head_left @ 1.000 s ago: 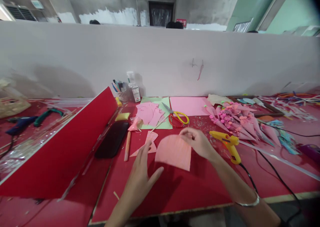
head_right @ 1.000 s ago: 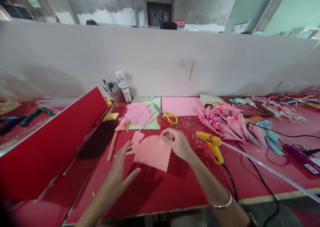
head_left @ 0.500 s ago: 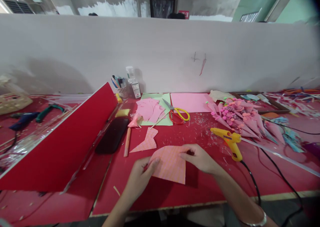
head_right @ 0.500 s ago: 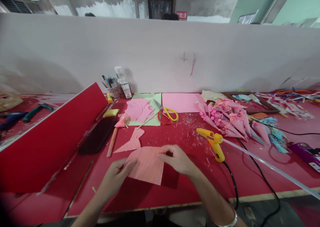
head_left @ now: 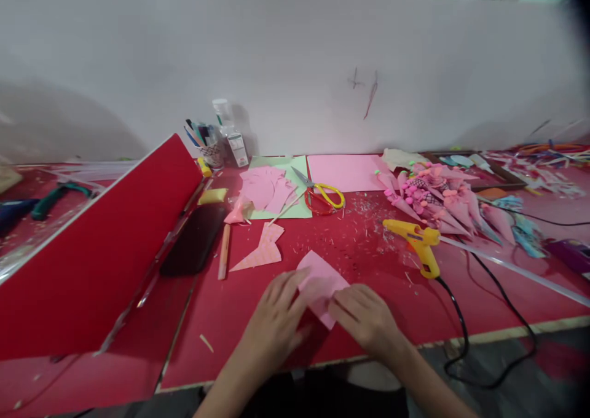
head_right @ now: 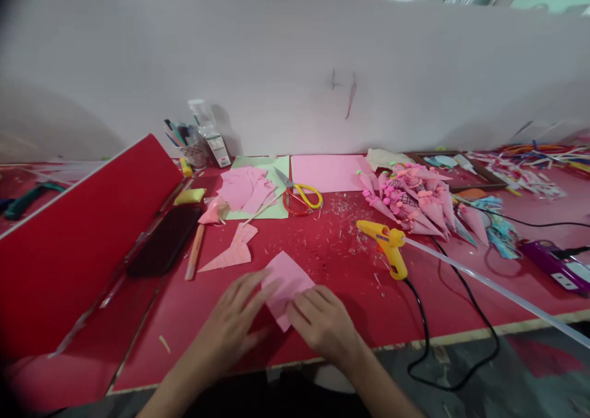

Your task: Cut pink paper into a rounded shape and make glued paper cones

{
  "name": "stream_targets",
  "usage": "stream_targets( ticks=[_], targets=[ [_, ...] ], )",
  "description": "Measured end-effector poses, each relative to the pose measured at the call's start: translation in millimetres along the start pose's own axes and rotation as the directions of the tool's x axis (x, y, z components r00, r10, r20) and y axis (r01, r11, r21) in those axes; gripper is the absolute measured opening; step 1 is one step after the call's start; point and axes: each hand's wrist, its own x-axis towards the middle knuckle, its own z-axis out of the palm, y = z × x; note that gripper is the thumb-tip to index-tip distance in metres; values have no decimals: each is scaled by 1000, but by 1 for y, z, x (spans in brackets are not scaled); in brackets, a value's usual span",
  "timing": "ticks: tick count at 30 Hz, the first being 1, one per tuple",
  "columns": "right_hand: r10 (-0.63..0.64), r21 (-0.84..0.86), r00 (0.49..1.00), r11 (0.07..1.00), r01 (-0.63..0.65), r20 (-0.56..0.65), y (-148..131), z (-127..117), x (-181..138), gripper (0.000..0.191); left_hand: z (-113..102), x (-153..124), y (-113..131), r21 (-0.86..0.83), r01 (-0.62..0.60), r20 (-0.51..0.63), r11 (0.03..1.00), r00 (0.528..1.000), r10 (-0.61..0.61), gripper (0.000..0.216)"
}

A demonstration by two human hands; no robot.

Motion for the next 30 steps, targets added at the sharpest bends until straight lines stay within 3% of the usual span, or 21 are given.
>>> stream_targets(
  ticks=[3, 6, 10, 13, 18, 23, 30],
  targets=[
    [108, 101, 979, 987, -127, 174, -9, 11, -4, 16, 15, 4, 12, -2, 0, 151, 1000, 989, 0, 44],
    [270, 221, 916, 914, -341, 296, -4, 6, -8, 29, 21, 5, 12, 21, 7, 184, 1000, 983, -11, 40],
    [415, 290, 858, 817, -498, 301, 10, -4, -16, 25, 16, 3, 4, 4, -58, 178, 998, 982, 56, 40],
    [469, 322, 842, 780, -536, 265, 15, -5, -18, 21, 13, 4, 3, -21, -50, 168, 999, 984, 53, 43],
    [491, 386, 812, 715, -583, 317, 22, -4, -11, 16, 13, 14, 13, -7, 13, 194, 1000, 981, -11, 47],
    [479, 435, 801, 674, -597, 359, 29, -5, -10, 16, 15, 17, 14, 8, 6, 177, 1000, 984, -7, 43],
    [504, 453, 799, 658, -601, 328, 27, -3, -12, 12, 13, 12, 8, -50, 36, 175, 998, 984, -27, 49]
  ],
)
